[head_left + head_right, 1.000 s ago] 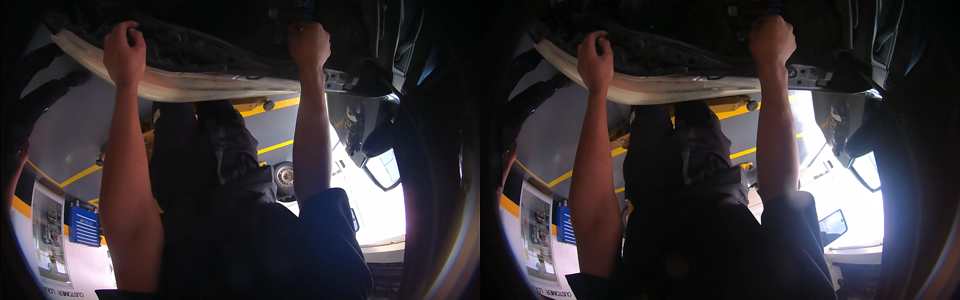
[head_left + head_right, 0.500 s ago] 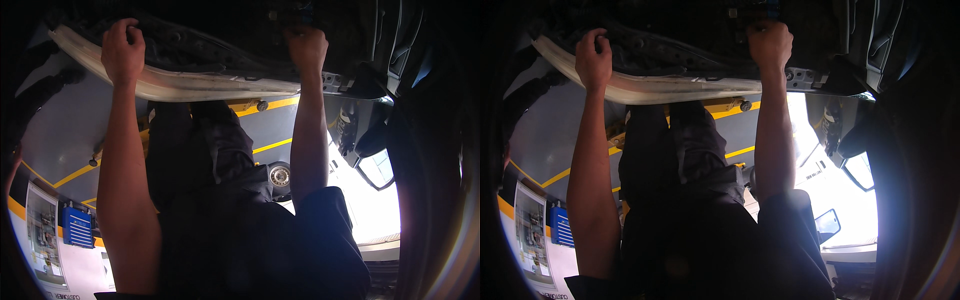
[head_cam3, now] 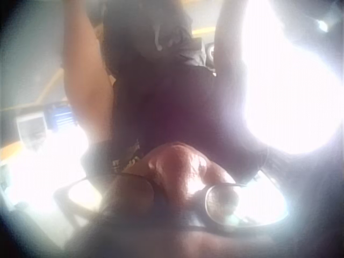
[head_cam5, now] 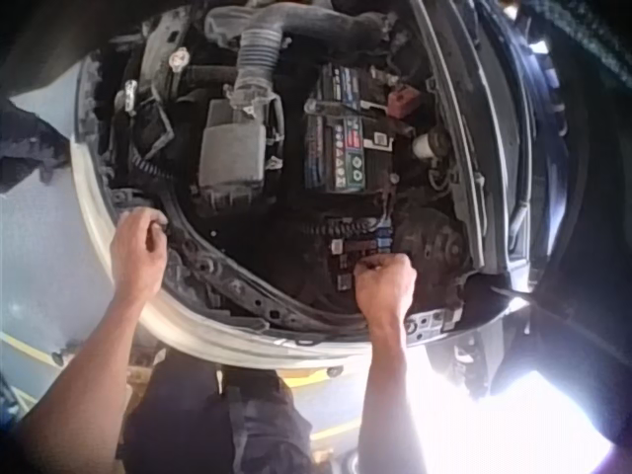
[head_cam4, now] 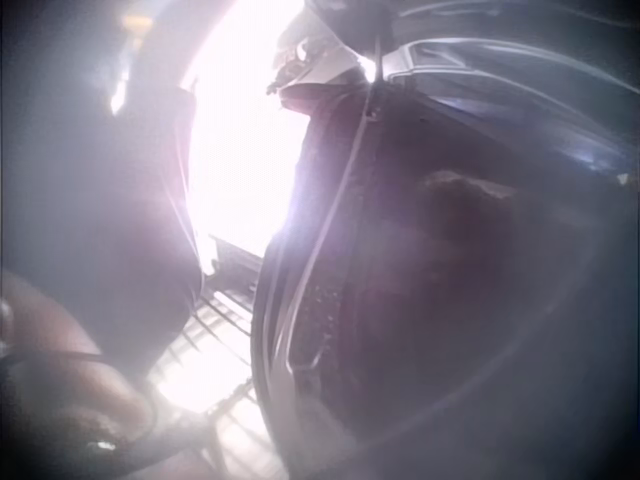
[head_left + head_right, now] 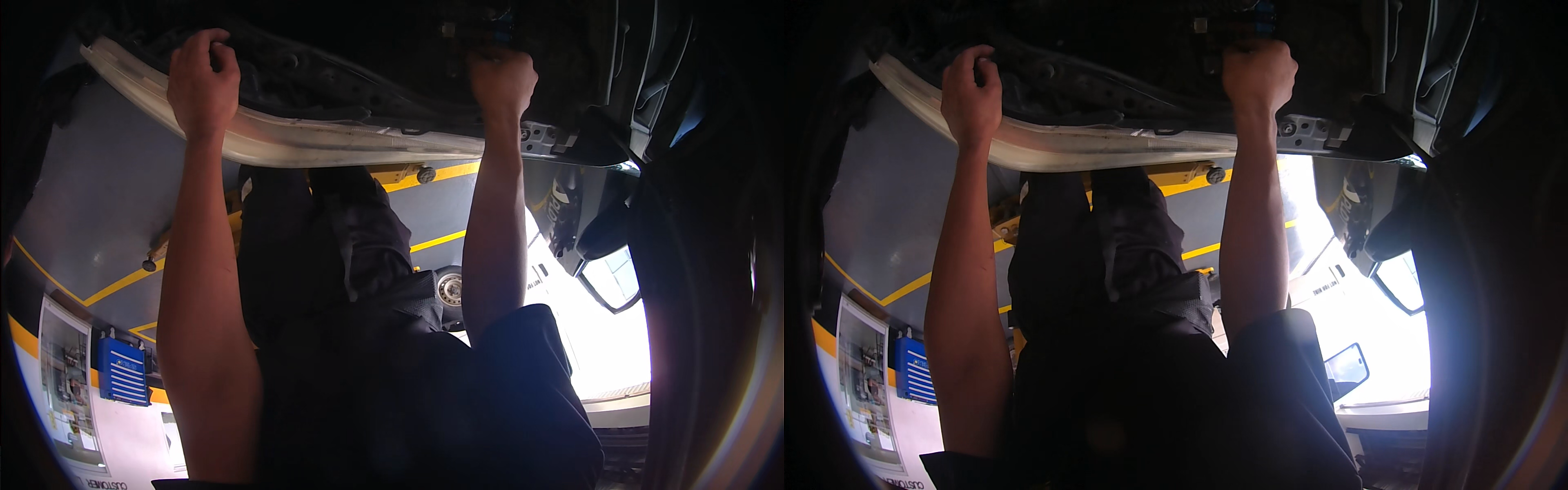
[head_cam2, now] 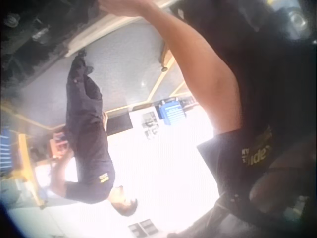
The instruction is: The person uses a light-up circuit tester and their hands to check fuses inside an engine-bay fuse box. They remove the cover, probe individual fuses with the tester, remove a fuse for closer inspection, and then replace the fuse and the cover.
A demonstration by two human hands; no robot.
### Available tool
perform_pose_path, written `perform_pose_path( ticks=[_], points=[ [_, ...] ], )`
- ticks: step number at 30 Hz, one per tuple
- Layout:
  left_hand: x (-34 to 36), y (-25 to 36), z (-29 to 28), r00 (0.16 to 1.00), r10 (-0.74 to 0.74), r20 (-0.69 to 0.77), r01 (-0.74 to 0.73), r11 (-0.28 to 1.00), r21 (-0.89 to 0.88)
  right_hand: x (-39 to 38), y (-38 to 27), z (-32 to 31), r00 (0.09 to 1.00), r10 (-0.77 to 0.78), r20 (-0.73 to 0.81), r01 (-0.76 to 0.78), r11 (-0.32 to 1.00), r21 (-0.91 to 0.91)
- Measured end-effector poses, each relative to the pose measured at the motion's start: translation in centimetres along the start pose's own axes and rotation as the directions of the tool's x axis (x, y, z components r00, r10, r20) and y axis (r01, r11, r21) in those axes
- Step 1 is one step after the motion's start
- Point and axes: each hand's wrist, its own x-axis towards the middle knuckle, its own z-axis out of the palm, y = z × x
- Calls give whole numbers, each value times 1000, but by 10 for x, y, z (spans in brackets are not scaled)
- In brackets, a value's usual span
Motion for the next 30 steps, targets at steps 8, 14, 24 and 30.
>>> perform_pose_path(
  ticks=[8, 14, 24, 30],
  points=[
    [0, -4, 2, 999, 29, -20, -29, 1000, -1, 4, -4, -4, 999, 0, 36, 3, 997, -79],
    [-1, -6, 2, 999, 36, -34, -36, 999, 11, 7, -28, -11, 995, 95, 25, -85, 957, -276],
    [-1, -3, -2, 998, -40, 52, 39, 999, 18, 19, 17, -25, 997, 3, 83, 5, 995, -98],
    [-1, -8, -1, 999, -11, 49, 11, 1000, 0, 18, 5, -21, 997, -16, 73, 34, 967, -252]
  ],
)
